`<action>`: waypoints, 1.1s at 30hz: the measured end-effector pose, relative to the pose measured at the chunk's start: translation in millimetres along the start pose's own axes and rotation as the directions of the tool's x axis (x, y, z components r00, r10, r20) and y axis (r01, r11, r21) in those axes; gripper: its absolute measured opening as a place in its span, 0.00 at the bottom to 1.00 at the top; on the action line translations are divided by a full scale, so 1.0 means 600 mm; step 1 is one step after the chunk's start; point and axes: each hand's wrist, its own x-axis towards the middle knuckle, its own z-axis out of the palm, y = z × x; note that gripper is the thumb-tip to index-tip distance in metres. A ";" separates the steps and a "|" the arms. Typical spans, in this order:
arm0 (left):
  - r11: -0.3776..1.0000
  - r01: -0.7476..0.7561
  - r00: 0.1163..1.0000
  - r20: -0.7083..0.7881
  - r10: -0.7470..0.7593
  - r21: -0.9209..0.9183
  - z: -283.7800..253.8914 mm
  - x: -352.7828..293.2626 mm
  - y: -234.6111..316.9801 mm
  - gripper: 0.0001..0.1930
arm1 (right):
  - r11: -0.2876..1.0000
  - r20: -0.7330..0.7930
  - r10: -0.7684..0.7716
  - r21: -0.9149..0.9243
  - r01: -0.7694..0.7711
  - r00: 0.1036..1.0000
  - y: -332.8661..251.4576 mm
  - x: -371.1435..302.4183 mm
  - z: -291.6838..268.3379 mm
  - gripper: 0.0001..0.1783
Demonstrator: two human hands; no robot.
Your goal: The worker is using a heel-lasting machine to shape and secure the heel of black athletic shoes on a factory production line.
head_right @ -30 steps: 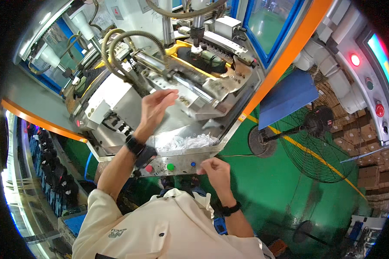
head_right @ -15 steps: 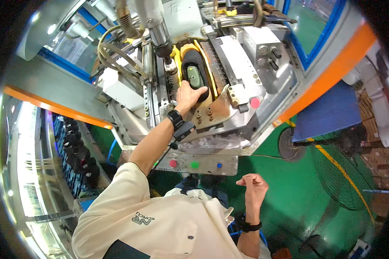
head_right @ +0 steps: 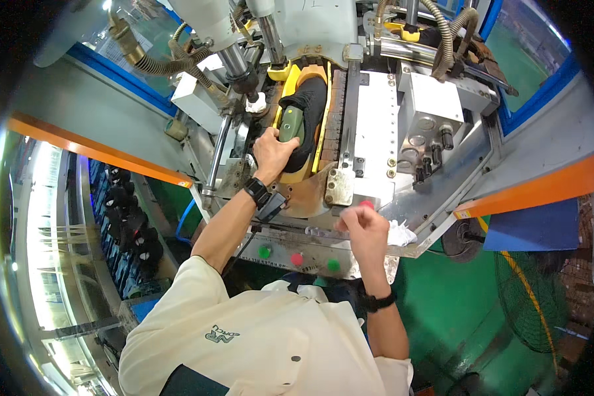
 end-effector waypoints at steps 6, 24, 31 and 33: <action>0.997 -0.057 0.991 -0.125 0.050 -0.060 -0.057 0.098 0.005 0.22 | 0.985 -0.052 0.154 0.085 -0.150 0.987 -0.016 0.167 0.136 0.25; 0.995 0.006 0.999 -0.033 -0.009 -0.098 -0.088 0.153 0.052 0.21 | 0.847 -0.020 0.532 0.005 -0.532 0.847 0.059 0.451 0.280 0.52; 0.991 -0.044 0.993 -0.116 0.030 -0.128 -0.112 0.128 0.033 0.22 | 0.906 -0.082 0.422 0.036 -0.421 0.903 0.008 0.376 0.310 0.51; 0.981 -0.104 0.987 -0.141 0.081 -0.166 -0.137 0.079 0.063 0.21 | 0.911 0.012 0.364 0.202 -0.358 0.931 0.015 0.352 0.278 0.50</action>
